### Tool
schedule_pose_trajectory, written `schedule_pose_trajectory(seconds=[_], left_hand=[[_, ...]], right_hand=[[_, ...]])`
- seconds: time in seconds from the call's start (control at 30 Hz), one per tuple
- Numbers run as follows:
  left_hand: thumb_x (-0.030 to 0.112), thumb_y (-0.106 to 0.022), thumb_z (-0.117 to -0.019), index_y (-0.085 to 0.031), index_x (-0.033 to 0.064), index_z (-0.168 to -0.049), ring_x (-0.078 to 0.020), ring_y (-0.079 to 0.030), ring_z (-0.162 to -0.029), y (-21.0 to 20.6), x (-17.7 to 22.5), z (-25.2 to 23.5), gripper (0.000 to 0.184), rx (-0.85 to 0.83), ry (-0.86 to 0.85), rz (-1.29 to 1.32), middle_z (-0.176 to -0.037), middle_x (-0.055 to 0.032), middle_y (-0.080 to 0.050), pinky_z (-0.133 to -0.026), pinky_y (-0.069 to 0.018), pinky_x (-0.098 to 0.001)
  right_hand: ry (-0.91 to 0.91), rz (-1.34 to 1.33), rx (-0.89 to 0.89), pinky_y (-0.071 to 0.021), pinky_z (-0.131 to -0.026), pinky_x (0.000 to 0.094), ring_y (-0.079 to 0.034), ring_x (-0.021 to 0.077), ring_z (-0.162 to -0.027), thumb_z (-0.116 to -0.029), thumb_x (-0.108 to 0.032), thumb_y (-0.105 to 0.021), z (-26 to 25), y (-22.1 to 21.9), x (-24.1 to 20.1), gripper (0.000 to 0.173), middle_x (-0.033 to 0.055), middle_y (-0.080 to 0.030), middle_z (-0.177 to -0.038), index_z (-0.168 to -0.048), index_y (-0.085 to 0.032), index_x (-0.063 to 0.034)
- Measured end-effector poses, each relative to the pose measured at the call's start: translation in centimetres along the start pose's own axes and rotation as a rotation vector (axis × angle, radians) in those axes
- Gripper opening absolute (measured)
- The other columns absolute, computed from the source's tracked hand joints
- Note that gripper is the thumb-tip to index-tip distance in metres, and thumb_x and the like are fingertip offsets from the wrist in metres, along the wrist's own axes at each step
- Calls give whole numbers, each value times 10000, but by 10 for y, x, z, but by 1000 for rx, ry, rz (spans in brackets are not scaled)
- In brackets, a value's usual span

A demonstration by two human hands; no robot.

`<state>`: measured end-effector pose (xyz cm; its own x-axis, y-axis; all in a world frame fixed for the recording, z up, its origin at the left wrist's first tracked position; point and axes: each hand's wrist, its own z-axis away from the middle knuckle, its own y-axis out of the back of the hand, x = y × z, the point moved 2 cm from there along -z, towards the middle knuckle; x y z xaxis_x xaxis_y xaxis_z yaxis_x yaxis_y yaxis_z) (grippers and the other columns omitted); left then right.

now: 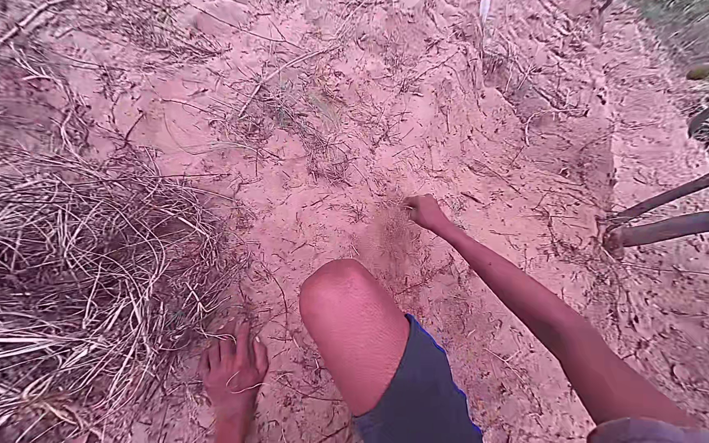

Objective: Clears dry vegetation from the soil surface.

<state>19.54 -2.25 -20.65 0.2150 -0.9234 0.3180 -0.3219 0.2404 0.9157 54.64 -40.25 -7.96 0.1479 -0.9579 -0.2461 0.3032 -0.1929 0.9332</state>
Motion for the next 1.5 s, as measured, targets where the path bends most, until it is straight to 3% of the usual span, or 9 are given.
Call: schedule_pose_trajectory(seconds=[0.1,0.2,0.37,0.5,0.67,0.87,1.13,1.33,1.5], left_hand=[[408,-352,-979,-695,50,-1269,-499,-637,-1146,-1,2,-1,574,26,0,-10,-1314,-251,-655,-981,-433,-639],[412,-362,-981,-699,61,-1267,-492,-643,-1131,0,0,0,564,36,-5,-25,-1302,-249,-663,-972,-435,-631],[418,-353,-975,-700,57,-1259,-484,-643,-1136,0,1,-2,576,30,-4,-28,-1308,-249,-658,-972,-434,-631],[410,-353,-977,-703,61,-1261,-486,-647,-1124,-2,2,1,570,36,2,-11,-1303,-246,-663,-961,-444,-632],[343,-346,-982,-711,60,-1248,-482,-653,-1109,0,2,-2,532,50,-4,-16,-1284,-244,-671,-946,-453,-631],[354,-355,-987,-700,49,-1253,-505,-647,-1109,3,4,-3,532,29,-4,-24,-1285,-269,-660,-952,-450,-643],[369,-357,-978,-690,46,-1267,-522,-629,-1144,0,3,0,546,-21,20,-25,-1304,-271,-651,-973,-435,-660],[378,-351,-982,-699,54,-1245,-501,-649,-1103,1,5,0,543,25,3,-43,-1281,-255,-667,-943,-453,-637],[374,-347,-988,-700,62,-1253,-486,-652,-1109,-1,2,-1,540,40,-2,-36,-1280,-247,-671,-946,-454,-628]], right_hand=[[-51,-24,-17,-452,-983,659,-641,496,-1133,-967,-53,-569,-46,-15,0,314,321,-683,-1159,-1244,-664,60],[-173,-22,-174,-413,-1043,682,-547,541,-1263,-978,-183,-617,-58,-59,-16,661,379,-567,-1339,-1549,-370,41],[-92,228,-199,-478,-993,644,-612,505,-1194,-1050,-209,-537,-58,-73,-14,379,347,-640,-1209,-1258,-615,97],[-94,210,-191,-486,-978,638,-618,495,-1177,-1012,-193,-606,-58,-72,-12,344,348,-637,-1187,-1154,-640,119],[121,273,-238,-514,-890,610,-666,497,-1028,-992,-104,-592,0,-75,-29,254,330,-669,-1014,-1130,-646,103],[160,66,-396,-477,-933,629,-661,498,-1063,-1027,-119,-465,138,-73,-53,369,325,-682,-1077,-1323,-600,56],[-177,6,51,-487,-936,661,-651,516,-1095,-1027,-48,-488,10,-16,-10,297,339,-673,-1121,-1252,-644,68],[-325,197,-103,-500,-962,629,-604,490,-1209,-1009,-237,-609,-65,-64,-13,416,347,-594,-1289,-1218,-608,122],[-204,131,-92,-487,-954,664,-628,508,-1156,-1012,-187,-579,-66,-71,2,326,352,-655,-1162,-1120,-676,105]])
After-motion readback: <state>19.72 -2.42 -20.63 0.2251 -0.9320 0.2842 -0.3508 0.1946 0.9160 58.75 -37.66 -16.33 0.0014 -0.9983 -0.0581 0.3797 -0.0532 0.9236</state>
